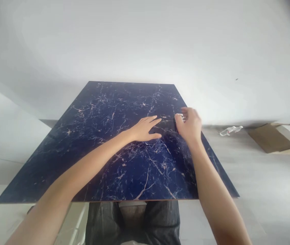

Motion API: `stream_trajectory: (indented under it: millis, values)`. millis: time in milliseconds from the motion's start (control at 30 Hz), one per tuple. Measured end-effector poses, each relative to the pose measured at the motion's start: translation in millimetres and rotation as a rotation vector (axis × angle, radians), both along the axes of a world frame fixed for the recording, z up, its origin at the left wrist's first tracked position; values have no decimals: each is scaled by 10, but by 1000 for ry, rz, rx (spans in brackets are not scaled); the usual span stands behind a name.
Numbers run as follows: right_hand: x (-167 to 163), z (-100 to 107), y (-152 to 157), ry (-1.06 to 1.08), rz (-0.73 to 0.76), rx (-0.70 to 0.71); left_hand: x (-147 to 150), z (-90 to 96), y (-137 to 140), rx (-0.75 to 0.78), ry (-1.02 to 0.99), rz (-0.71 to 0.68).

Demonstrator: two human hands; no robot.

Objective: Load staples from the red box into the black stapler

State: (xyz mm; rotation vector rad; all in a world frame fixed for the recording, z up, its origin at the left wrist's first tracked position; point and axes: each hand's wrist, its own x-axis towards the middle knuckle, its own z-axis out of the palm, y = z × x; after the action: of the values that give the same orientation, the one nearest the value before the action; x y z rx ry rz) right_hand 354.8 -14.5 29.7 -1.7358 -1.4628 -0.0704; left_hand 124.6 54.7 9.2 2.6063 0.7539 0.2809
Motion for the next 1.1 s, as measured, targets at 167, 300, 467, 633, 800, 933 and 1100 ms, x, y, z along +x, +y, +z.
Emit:
stream_trajectory:
  millis: [167,300,467,633,800,933,1100]
  values:
    - [-832,-238,-175,-180,611,-123,-718,-27,-389,61,-62,-25]
    - [-1182,-482,-293,-263,828,-228,-986,-65,-589,28,-29,-57]
    - [-1302,-552,-331,-320,870,-284,-1049,-132,-655,67,34,20]
    - [-1301,-485,-323,-358,911,-374,-1068,-175,-621,90,47,31]
    - [-1282,-491,-328,-357,900,-406,-1093,-204,-598,80,58,49]
    - [-1272,-524,-327,-353,893,-392,-1085,-243,-591,88,72,63]
    - [-1258,-544,-329,-341,890,-383,-1078,-261,-592,99,54,72]
